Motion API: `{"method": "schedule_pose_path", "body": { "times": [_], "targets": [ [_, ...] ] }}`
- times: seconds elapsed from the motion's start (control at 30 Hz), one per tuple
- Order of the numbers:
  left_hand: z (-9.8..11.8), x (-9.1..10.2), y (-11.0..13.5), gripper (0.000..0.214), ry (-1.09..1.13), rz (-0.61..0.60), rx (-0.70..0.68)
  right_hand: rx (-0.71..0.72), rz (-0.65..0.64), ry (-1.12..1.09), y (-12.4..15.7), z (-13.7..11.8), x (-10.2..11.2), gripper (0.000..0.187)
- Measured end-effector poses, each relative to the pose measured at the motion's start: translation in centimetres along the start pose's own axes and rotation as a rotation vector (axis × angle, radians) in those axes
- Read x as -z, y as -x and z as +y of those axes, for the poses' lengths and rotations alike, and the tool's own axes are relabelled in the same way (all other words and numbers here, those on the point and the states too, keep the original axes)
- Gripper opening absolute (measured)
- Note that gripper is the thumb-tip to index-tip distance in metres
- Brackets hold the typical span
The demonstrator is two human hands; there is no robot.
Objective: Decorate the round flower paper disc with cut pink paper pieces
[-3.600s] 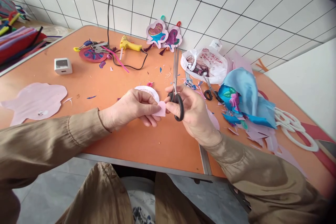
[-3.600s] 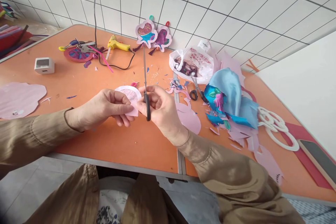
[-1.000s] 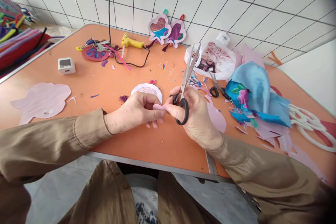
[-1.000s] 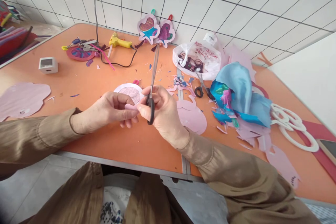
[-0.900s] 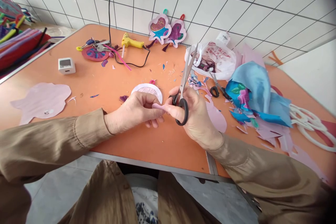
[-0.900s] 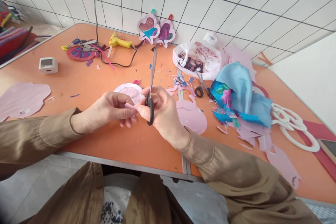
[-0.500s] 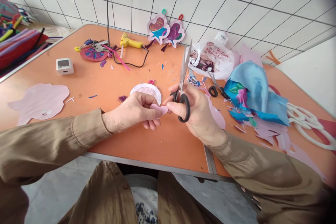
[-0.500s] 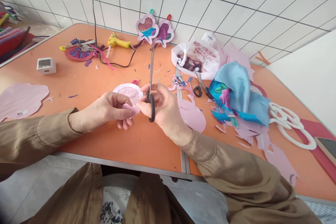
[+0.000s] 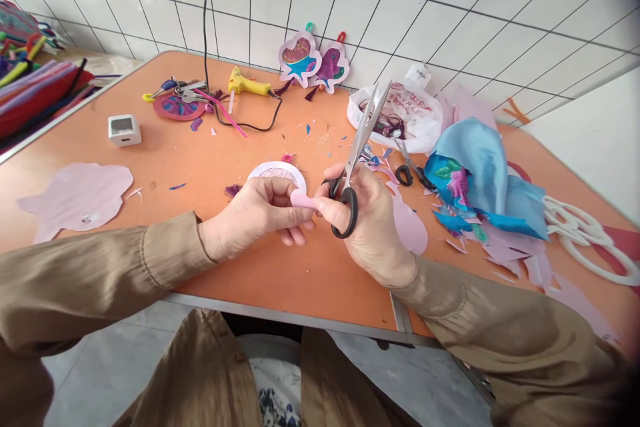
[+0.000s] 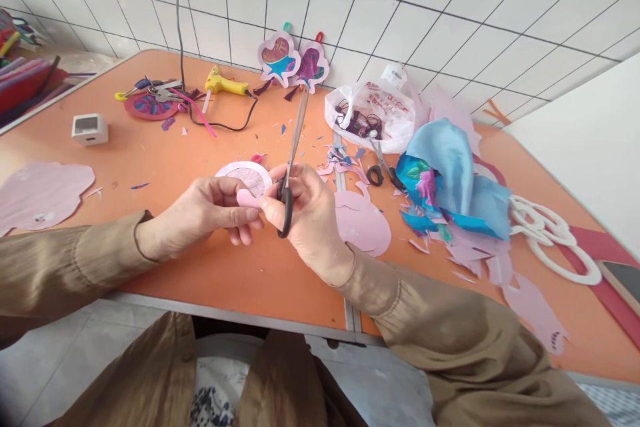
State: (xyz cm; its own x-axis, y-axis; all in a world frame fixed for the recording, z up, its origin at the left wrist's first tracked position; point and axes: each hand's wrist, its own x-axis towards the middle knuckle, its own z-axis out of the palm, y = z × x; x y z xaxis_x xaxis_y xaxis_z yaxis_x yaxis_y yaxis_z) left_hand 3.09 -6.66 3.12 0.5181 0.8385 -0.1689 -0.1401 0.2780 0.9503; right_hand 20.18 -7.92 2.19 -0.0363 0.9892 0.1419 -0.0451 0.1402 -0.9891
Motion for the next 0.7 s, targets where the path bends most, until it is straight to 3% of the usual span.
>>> {"method": "schedule_pose_path", "body": {
  "times": [0.4,0.57,0.7],
  "targets": [
    [0.15,0.31,0.05,0.017,-0.029,0.025,0.022,-0.032,-0.095,0.053,0.1,-0.36,0.37,0.037],
    [-0.07,0.05,0.07,0.02,0.004,-0.013,-0.034,-0.028,-0.019,-0.022,-0.08,-0.02,0.11,0.034],
    [-0.52,-0.23,0.08,0.03,0.039,0.038,-0.053,-0.032,0.052,-0.063,-0.11,0.45,-0.23,0.033]
  ]
}}
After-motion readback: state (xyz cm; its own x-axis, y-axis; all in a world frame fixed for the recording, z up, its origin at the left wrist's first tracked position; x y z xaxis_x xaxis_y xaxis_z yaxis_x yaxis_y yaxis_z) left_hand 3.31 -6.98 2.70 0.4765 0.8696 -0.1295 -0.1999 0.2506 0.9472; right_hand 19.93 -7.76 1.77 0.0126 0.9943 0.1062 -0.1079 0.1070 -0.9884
